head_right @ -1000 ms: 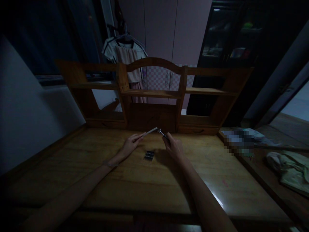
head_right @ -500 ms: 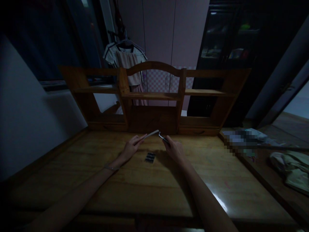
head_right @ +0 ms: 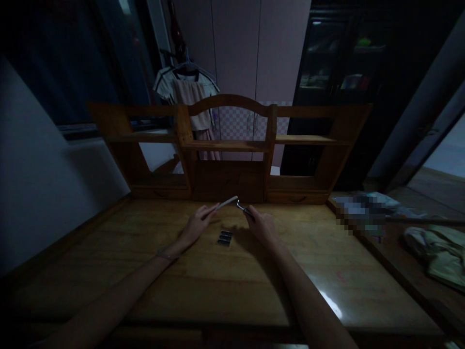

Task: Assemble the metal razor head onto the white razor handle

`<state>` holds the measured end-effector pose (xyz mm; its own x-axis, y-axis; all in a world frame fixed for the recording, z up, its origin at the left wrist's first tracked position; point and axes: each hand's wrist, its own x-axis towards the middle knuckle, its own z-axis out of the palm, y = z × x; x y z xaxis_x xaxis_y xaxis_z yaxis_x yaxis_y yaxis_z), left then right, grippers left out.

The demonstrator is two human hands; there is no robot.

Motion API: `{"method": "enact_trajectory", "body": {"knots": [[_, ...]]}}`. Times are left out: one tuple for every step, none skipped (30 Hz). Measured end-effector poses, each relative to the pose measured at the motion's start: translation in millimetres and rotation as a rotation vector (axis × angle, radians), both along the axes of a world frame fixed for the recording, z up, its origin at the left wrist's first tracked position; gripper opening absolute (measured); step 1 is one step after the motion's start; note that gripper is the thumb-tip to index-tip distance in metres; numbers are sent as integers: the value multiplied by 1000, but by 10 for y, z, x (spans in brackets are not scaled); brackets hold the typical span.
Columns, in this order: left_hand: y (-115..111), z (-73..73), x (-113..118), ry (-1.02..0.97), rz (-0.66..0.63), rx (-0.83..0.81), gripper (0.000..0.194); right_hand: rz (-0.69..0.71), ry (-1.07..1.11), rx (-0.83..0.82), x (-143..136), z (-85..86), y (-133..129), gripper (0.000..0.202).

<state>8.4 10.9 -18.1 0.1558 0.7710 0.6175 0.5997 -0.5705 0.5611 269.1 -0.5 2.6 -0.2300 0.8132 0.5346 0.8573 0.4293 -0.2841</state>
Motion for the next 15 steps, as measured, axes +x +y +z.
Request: {"method": "enact_trajectory", "body": {"knots": [[15, -8, -13, -11, 27, -6, 36, 2, -5, 2, 1, 3, 1, 30], [26, -10, -26, -21, 45, -8, 36, 1, -11, 5, 2, 6, 1, 30], [29, -4, -38, -30, 52, -7, 36, -4, -18, 6, 2, 10, 0, 30], [25, 7, -45, -34, 47, 1, 37, -12, -27, 5, 3, 14, -1, 30], [14, 23, -46, -35, 32, 13, 37, -19, -39, 2, 4, 17, -2, 30], [-2, 40, -41, -31, 10, 25, 38, -24, -51, -3, 5, 19, -3, 30], [-20, 56, -30, -21, -17, 33, 38, -29, -63, -6, 6, 20, -4, 29], [-37, 68, -15, -7, -45, 34, 38, -32, -74, -7, 8, 21, -4, 30], [-51, 75, 0, 7, -68, 30, 37, -33, -83, -6, 10, 21, -5, 30], [-60, 77, 14, 18, -79, 23, 37, -35, -90, -4, 12, 21, -7, 31], [-63, 76, 23, 24, -78, 15, 37, -35, -92, 0, 14, 23, -9, 31], [-62, 73, 27, 26, -65, 8, 37, -33, -91, 3, 15, 24, -11, 32], [-57, 69, 25, 24, -45, 7, 37, -28, -89, 3, 15, 27, -14, 32], [-52, 68, 18, 21, -24, 10, 37, -25, -87, 2, 15, 31, -16, 32], [-47, 69, 8, 17, -9, 19, 38, -19, -86, -1, 14, 36, -19, 32]]}}
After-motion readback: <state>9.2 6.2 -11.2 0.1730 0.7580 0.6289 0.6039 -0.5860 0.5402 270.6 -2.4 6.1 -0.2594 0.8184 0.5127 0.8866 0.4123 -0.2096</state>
